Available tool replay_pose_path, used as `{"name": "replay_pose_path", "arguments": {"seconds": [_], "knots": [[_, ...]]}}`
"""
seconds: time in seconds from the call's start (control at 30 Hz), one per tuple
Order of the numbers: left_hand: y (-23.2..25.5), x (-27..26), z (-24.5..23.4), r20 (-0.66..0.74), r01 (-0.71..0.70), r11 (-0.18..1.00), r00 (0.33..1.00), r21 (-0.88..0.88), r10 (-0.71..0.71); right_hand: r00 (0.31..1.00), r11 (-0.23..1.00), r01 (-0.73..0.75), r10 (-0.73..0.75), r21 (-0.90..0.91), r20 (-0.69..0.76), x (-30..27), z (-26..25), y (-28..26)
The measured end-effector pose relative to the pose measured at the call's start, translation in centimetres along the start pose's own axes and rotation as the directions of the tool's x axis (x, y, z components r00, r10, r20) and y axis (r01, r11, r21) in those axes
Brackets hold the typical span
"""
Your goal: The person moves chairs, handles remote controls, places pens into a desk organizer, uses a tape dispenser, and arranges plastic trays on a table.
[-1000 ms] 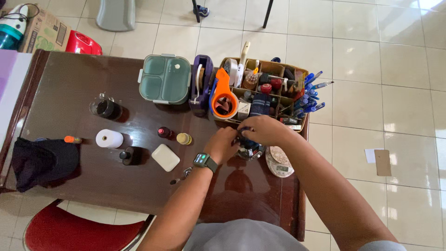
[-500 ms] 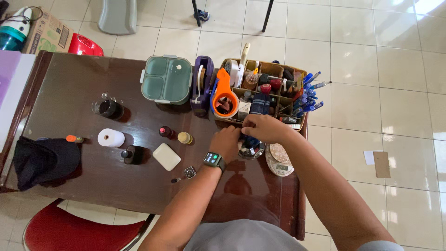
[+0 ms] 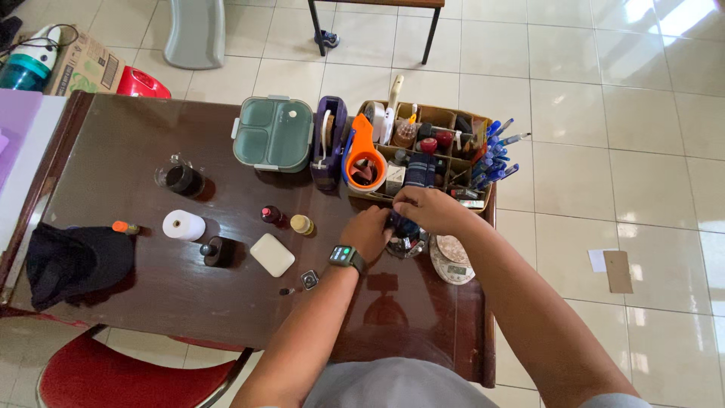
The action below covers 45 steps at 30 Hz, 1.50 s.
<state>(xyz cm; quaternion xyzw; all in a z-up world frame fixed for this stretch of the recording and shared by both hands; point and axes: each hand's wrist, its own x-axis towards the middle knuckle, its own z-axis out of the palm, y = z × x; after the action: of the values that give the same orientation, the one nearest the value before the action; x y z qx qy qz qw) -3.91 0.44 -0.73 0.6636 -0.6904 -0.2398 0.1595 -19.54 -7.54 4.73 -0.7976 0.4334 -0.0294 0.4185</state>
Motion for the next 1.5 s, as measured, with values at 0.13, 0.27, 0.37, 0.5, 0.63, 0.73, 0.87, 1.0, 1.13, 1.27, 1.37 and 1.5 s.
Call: {"name": "replay_pose_path", "arguments": {"seconds": [0.13, 0.27, 0.37, 0.5, 0.63, 0.73, 0.87, 1.0, 1.13, 1.27, 1.37, 1.5], "knots": [[-0.3, 0.6, 0.2, -0.005, -0.03, 0.999, 1.0, 0.017, 0.03, 0.993, 0.995, -0.1, 0.101, 0.006, -0.065, -1.0, -0.7, -0.7], [-1.0, 0.9, -0.3, 0.033, -0.114, 0.993, 0.993, -0.005, 0.114, 0.986, 0.99, -0.129, 0.135, 0.056, -0.103, -2.0, -1.1, -0.8], [-0.8, 0.8, -0.8, 0.104, -0.103, 0.993, 0.989, -0.049, 0.108, 0.984, 0.987, -0.118, 0.131, 0.112, -0.119, -2.3, -1.0, -0.5], [-0.2, 0.5, -0.9, 0.115, -0.064, 0.997, 0.991, -0.044, 0.069, 0.983, 0.987, -0.131, 0.142, 0.098, -0.12, -2.5, -0.9, -0.5], [0.1, 0.1, -1.6, 0.095, -0.068, 0.995, 0.993, -0.069, 0.075, 0.978, 0.983, -0.131, 0.149, 0.131, -0.144, -2.7, -0.6, -1.2], [0.4, -0.2, -2.4, 0.154, -0.032, 0.999, 0.987, -0.038, 0.037, 0.975, 0.978, -0.16, 0.177, 0.132, -0.134, -2.7, -0.7, -1.7], [0.4, -0.7, -3.0, 0.197, 0.081, 0.995, 0.978, -0.06, -0.068, 0.971, 0.972, -0.167, 0.191, 0.167, -0.141, -2.9, -0.3, -1.7], [-0.1, -1.8, -3.4, 0.13, 0.034, 0.992, 0.991, -0.121, -0.019, 0.966, 0.965, -0.154, 0.191, 0.21, -0.171, -2.9, 0.0, -1.6], [-0.7, -2.9, -4.0, 0.08, 0.059, 0.97, 0.996, -0.236, -0.041, 0.952, 0.975, -0.056, 0.118, 0.216, -0.283, -2.9, 0.5, -2.1], [-2.3, -4.6, -4.3, 0.002, 0.14, 0.968, 0.99, -0.21, -0.143, 0.878, 0.963, 0.255, -0.193, 0.085, -0.439, -2.4, 1.6, -4.0], [-4.0, -7.0, -4.6, -0.069, 0.168, 0.945, 0.978, -0.281, -0.195, 0.814, 0.939, 0.343, -0.294, 0.006, -0.502, -1.5, 2.8, -6.2], [-6.6, -11.2, -5.8, -0.078, 0.294, 0.881, 0.935, -0.372, -0.345, 0.734, 0.856, 0.51, -0.485, -0.084, -0.476, -0.4, 5.9, -9.5]]}}
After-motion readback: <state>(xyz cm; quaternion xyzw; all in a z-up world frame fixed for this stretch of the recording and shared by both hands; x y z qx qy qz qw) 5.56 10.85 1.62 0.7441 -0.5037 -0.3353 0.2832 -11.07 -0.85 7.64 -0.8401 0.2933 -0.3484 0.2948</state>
